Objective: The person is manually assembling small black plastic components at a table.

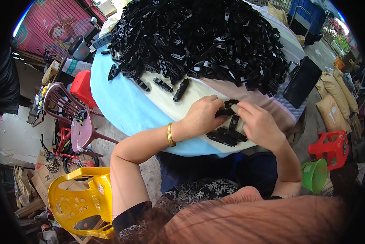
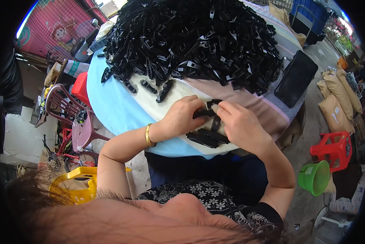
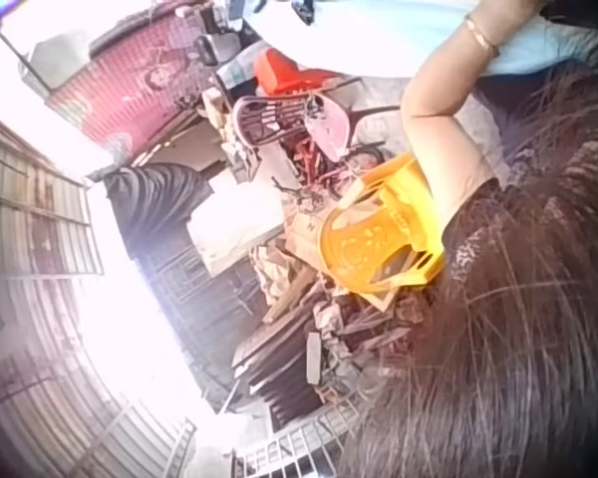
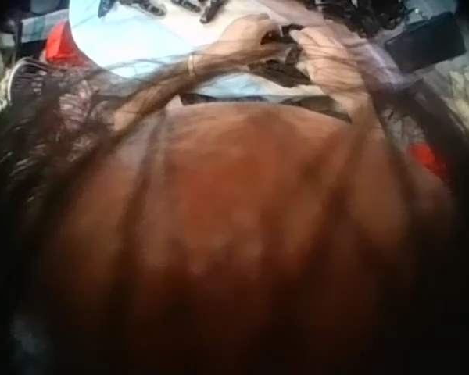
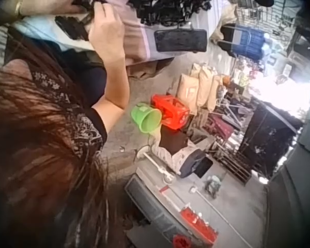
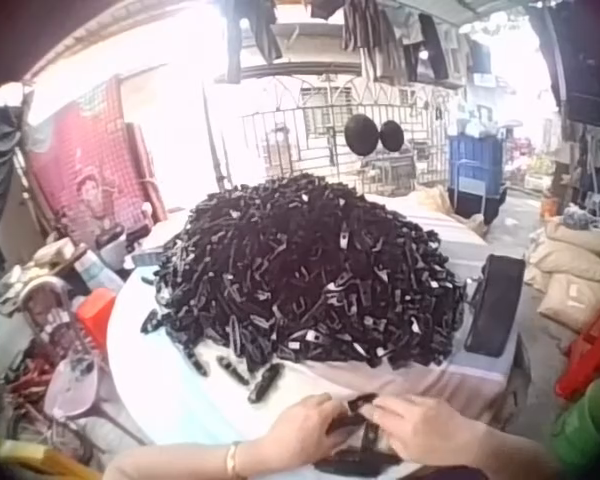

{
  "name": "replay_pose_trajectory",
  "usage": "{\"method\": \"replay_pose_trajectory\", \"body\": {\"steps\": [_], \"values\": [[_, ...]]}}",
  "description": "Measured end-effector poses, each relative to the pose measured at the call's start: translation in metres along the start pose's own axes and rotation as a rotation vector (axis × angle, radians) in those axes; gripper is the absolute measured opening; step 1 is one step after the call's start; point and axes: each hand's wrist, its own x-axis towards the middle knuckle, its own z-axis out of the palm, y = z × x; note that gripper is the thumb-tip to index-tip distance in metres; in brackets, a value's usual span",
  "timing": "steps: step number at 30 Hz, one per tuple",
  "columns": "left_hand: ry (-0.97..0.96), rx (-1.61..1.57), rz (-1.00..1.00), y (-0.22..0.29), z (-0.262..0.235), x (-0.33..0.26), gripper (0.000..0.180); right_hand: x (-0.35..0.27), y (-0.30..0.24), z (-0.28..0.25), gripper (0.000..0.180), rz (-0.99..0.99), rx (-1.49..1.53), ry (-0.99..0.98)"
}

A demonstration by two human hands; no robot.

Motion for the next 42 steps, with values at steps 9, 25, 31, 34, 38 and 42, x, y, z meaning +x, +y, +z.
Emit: {"method": "replay_pose_trajectory", "body": {"steps": [9,25,31,34,38,42], "values": [[-0.012,-0.034,0.071,-0.003,-0.002,-0.003,0.022,0.001,-0.011,0.018,0.026,0.346,0.096,-0.089],[-0.064,-0.126,-0.005,-0.008,-0.01,-0.004,0.019,0.003,0.012,-0.003,0.017,-0.001,0.066,-0.077],[-0.077,-0.115,0.122,-0.004,-0.008,0.0,0.016,0.009,0.012,0.021,0.013,-0.076,0.214,0.014],[-0.218,-0.19,0.129,-0.014,-0.024,0.007,0.021,0.009,0.022,0.015,0.016,-0.002,0.34,-0.083],[0.006,0.238,0.154,-0.058,-0.075,0.01,0.035,0.02,0.029,0.019,0.019,-0.06,0.139,0.168],[-0.004,0.471,-0.013,-0.074,-0.089,0.001,0.037,0.022,0.032,0.037,0.029,0.012,0.091,0.087]]}}
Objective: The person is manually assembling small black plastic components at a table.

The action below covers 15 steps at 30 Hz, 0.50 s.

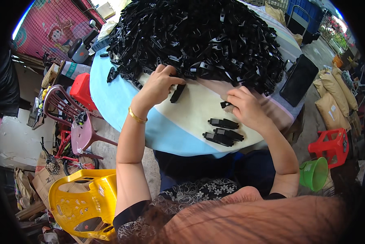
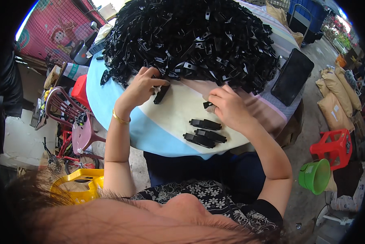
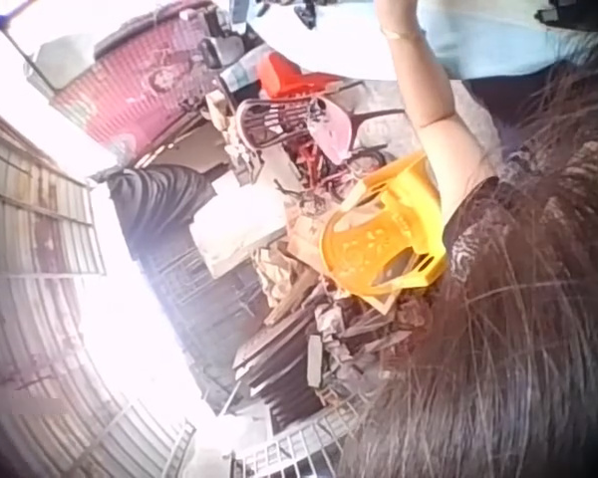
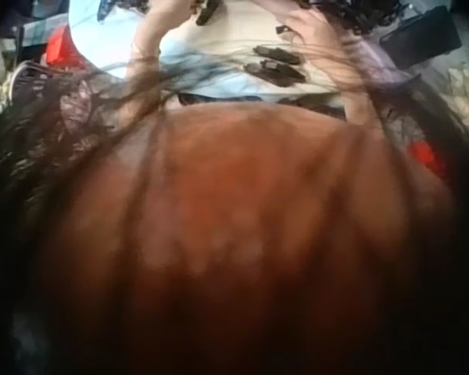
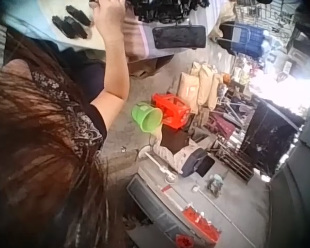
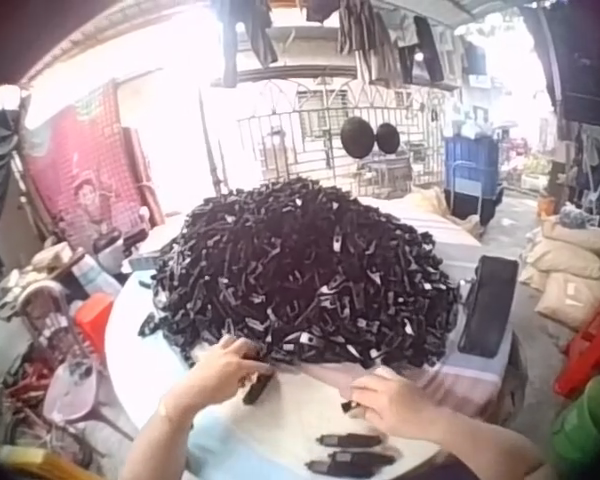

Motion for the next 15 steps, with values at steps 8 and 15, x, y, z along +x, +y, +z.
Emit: {"method": "replay_pose_trajectory", "body": {"steps": [8,15], "values": [[0.027,-0.253,0.189,0.045,0.022,0.008,0.021,0.005,-0.01,-0.007,0.02,0.177,0.24,0.012],[0.093,-0.478,0.055,0.078,0.048,0.007,0.018,0.008,-0.008,-0.005,0.017,0.303,0.442,-0.07]]}}
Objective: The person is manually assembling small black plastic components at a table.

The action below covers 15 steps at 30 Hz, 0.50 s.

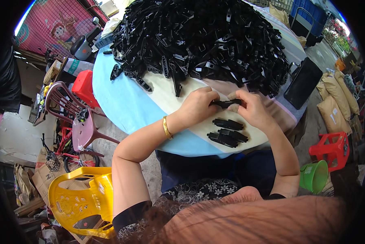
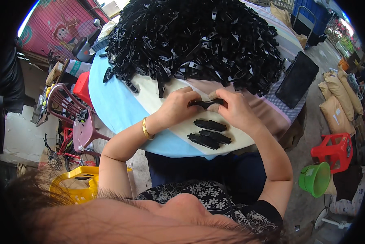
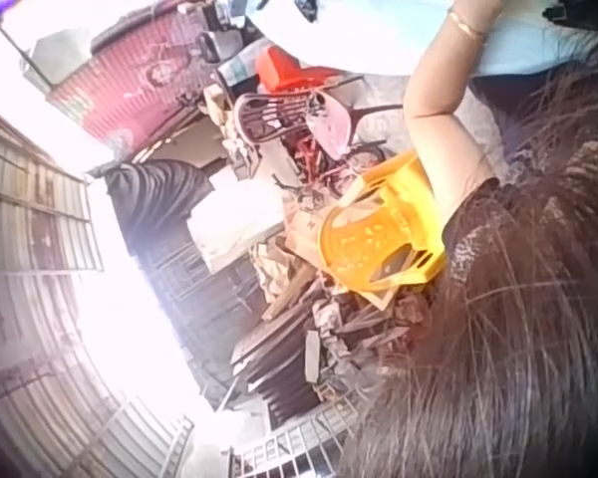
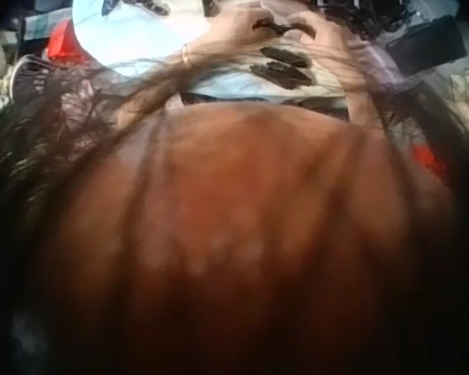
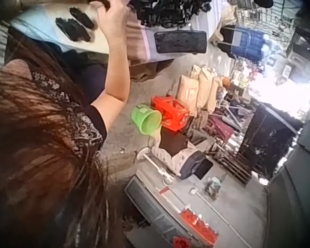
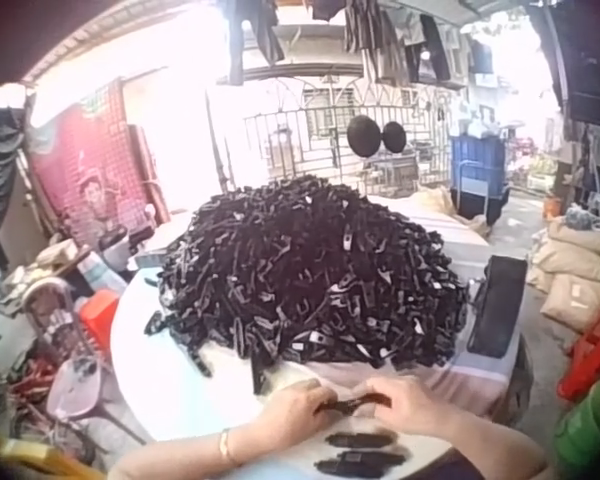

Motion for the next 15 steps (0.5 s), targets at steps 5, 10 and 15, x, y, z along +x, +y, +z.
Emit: {"method": "replay_pose_trajectory", "body": {"steps": [5,10,15], "values": [[-0.013,-0.037,-0.033,0.002,-0.003,-0.001,0.018,-0.002,0.007,-0.011,0.027,-0.321,-0.452,0.122],[-0.003,-0.013,-0.014,0.001,-0.003,-0.002,0.018,-0.003,-0.005,-0.017,0.023,-0.205,-0.328,0.048],[-0.037,0.005,0.036,0.002,-0.002,-0.001,0.02,0.003,0.011,-0.007,0.012,0.166,0.213,-0.074]]}}
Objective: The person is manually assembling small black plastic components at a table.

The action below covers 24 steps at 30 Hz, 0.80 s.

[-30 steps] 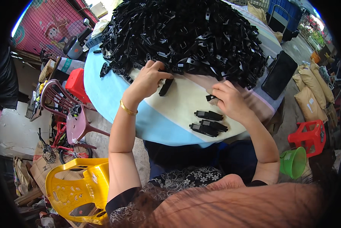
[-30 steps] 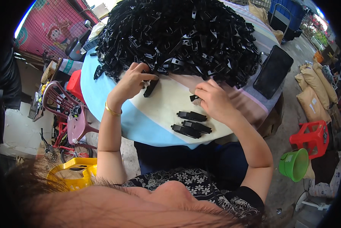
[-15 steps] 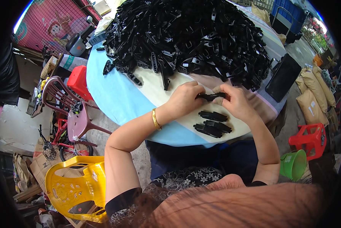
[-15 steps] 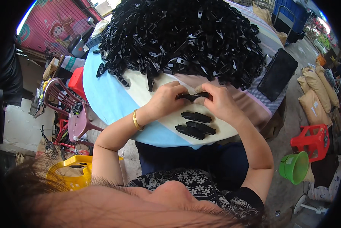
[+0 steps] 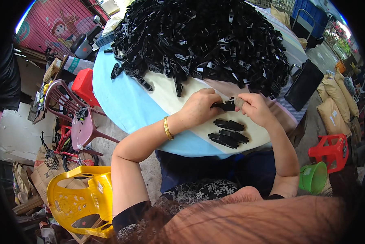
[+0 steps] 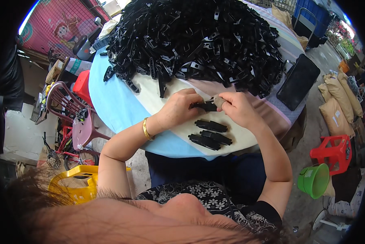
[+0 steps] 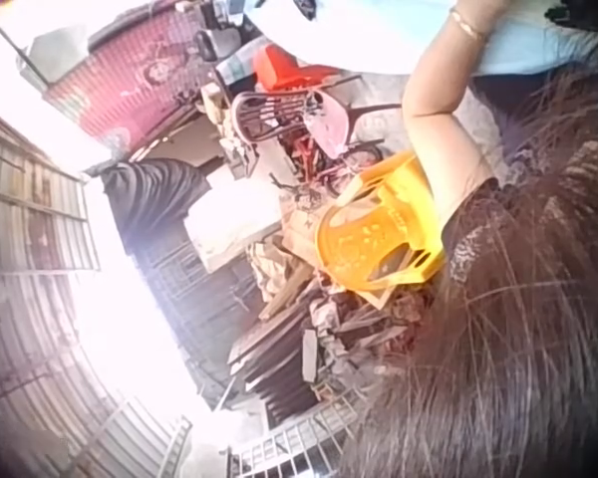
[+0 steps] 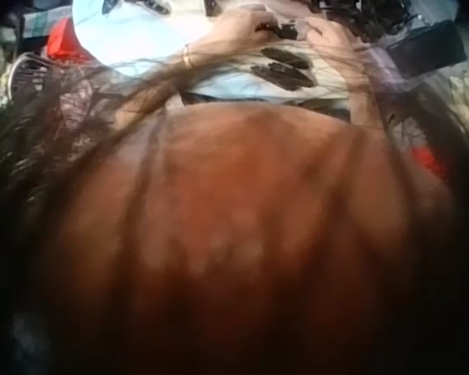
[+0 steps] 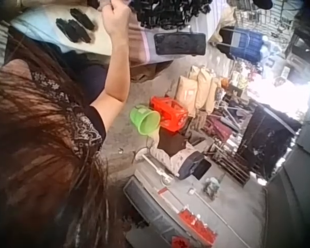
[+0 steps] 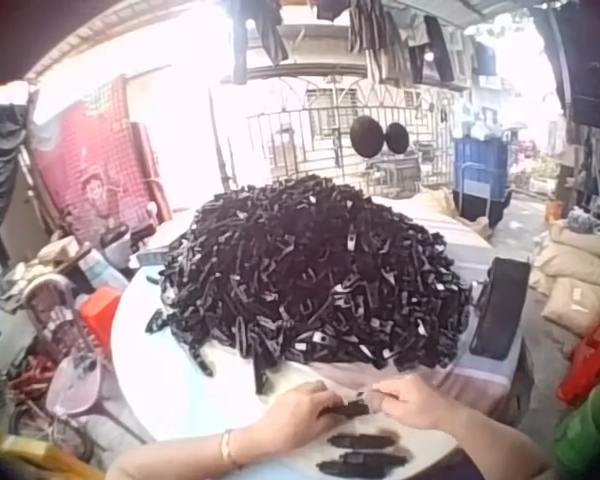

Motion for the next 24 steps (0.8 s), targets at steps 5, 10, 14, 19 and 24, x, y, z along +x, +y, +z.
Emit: {"method": "replay_pose_trajectory", "body": {"steps": [5,10,14,19,24], "values": [[0.03,0.004,0.004,0.001,0.003,-0.002,0.021,0.003,0.002,0.004,0.01,-0.189,-0.243,0.145],[0.014,-0.014,-0.016,-0.001,0.004,-0.001,0.02,0.005,-0.003,0.01,0.015,-0.118,-0.155,0.185],[0.011,-0.036,-0.042,0.003,0.002,-0.001,0.019,-0.003,-0.01,-0.004,0.018,-0.176,-0.412,0.104],[0.008,-0.049,-0.039,0.002,0.002,0.0,0.019,-0.007,-0.008,-0.008,0.017,-0.257,-0.488,0.238],[0.004,-0.043,-0.061,0.002,0.001,-0.002,0.018,-0.017,-0.021,-0.008,0.013,-0.346,-0.717,0.108]]}}
